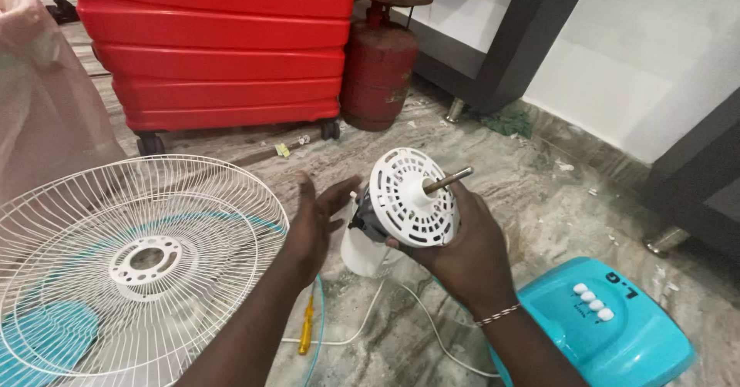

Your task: The person uses a screwdriver to remove screws from the back cover of a fan motor housing, then detaches the cover and separates the motor assembly from the fan body. The person handles the motor and housing components and places them on the floor.

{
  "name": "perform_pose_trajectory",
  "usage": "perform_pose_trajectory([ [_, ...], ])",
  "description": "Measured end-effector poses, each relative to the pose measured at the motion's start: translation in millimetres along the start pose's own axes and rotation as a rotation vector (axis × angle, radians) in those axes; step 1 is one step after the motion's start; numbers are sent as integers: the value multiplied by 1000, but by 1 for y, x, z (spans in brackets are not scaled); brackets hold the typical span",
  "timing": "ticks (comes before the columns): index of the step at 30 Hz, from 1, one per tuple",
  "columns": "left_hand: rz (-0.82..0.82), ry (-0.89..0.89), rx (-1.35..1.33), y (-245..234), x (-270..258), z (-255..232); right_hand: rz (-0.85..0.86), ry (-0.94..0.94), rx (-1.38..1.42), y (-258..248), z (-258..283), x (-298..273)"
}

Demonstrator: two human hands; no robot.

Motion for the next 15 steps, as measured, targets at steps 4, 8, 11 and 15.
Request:
perform_pose_trajectory([
  [4, -80, 60, 207, -19, 18, 30, 90, 69, -126, 9, -12, 7],
  [8, 158, 259, 313, -1, 22, 41, 129, 130, -63, 22, -30, -1],
  [11, 121, 262, 751, 11, 20, 46, 137, 204, -111, 22, -46, -3],
  [15, 82, 393, 1032, 35, 14, 26, 74, 148, -132, 8, -49, 3],
])
Point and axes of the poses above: each hand's wrist, its own x-axis towards the middle knuckle, its own y-axis out of the palm, z = x × y, the point moved 10 cm from there along x, towards the middle knuckle, and after that the axes turned 4 degrees about z, right-handed, at the moved point
